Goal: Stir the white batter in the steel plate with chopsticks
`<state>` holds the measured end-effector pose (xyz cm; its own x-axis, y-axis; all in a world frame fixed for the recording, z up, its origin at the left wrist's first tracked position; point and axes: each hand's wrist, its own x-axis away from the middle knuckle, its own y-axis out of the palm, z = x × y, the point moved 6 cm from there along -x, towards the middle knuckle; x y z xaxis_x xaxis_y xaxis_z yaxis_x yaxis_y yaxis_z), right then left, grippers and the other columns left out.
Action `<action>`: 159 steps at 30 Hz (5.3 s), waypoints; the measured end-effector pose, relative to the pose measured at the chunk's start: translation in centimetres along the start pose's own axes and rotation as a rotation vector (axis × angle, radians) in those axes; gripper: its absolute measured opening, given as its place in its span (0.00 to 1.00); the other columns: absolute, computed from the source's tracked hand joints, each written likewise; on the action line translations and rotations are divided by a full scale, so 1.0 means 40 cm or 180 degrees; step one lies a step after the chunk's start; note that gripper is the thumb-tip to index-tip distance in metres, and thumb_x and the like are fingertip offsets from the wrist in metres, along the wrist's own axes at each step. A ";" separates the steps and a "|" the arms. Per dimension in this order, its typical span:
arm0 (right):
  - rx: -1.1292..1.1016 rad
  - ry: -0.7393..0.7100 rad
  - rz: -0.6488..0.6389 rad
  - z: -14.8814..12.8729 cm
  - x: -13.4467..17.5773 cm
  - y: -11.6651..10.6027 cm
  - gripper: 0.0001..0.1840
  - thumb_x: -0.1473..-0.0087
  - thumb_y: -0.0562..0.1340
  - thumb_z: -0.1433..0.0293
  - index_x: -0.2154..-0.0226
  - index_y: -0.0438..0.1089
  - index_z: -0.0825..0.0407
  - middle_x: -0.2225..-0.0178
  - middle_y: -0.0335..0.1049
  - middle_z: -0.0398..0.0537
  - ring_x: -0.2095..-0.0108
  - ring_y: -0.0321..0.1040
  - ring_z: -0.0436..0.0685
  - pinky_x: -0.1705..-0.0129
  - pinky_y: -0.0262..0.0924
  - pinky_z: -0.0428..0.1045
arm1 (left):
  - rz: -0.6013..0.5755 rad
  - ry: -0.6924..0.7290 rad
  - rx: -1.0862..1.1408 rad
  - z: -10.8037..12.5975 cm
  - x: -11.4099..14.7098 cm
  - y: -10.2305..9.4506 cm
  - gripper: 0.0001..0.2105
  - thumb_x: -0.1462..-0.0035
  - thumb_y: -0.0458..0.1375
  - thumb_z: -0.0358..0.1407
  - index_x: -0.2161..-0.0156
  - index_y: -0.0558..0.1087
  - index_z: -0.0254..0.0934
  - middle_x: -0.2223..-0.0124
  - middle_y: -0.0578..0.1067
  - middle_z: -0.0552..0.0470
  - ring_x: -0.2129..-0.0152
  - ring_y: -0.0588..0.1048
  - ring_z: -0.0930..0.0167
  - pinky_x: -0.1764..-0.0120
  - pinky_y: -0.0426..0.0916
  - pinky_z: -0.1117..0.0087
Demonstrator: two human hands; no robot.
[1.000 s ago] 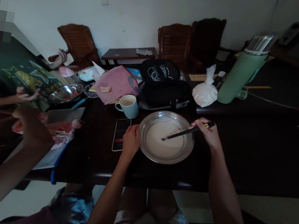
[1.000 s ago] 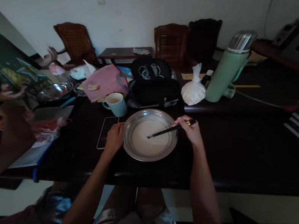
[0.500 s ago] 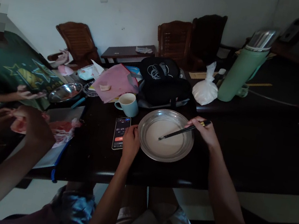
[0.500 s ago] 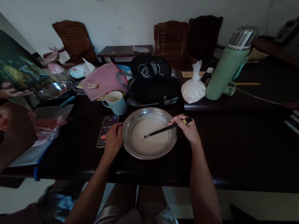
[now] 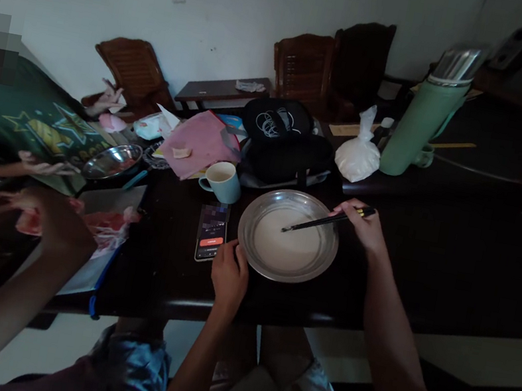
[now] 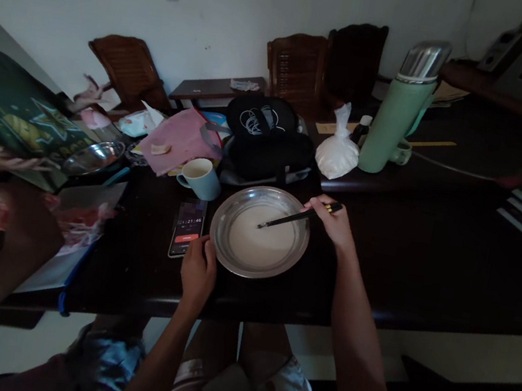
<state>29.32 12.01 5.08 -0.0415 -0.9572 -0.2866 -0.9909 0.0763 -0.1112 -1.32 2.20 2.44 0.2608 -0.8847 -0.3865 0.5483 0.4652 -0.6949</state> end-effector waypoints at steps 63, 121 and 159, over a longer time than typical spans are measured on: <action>0.0006 -0.0039 -0.0032 0.002 0.001 0.001 0.16 0.47 0.62 0.55 0.74 0.74 0.50 0.75 0.77 0.45 0.70 0.75 0.57 0.63 0.66 0.51 | -0.1379 0.0463 -0.1065 -0.037 -0.212 0.032 0.16 0.38 0.42 0.44 0.63 0.69 0.39 0.57 0.73 0.45 0.53 0.70 0.61 0.47 0.58 0.49; 0.0078 -0.0066 -0.0165 -0.006 0.002 0.019 0.19 0.49 0.61 0.51 0.73 0.75 0.49 0.72 0.78 0.46 0.67 0.75 0.58 0.60 0.66 0.52 | -0.0250 0.0609 -0.0721 -0.016 -0.015 0.016 0.15 0.36 0.41 0.35 0.75 0.59 0.41 0.76 0.66 0.51 0.75 0.66 0.68 0.67 0.57 0.67; -0.0015 -0.0045 -0.0121 -0.008 0.000 0.023 0.18 0.49 0.62 0.52 0.71 0.74 0.49 0.74 0.77 0.45 0.68 0.75 0.58 0.60 0.65 0.52 | -0.0282 0.0579 -0.0643 -0.025 -0.016 0.019 0.16 0.36 0.40 0.37 0.75 0.60 0.40 0.75 0.65 0.51 0.73 0.66 0.68 0.67 0.57 0.68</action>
<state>28.39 11.99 5.27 -0.0019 -0.9553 -0.2956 -0.9923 0.0384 -0.1178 -1.87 3.17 1.54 0.0619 -0.9106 -0.4086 0.3883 0.3991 -0.8306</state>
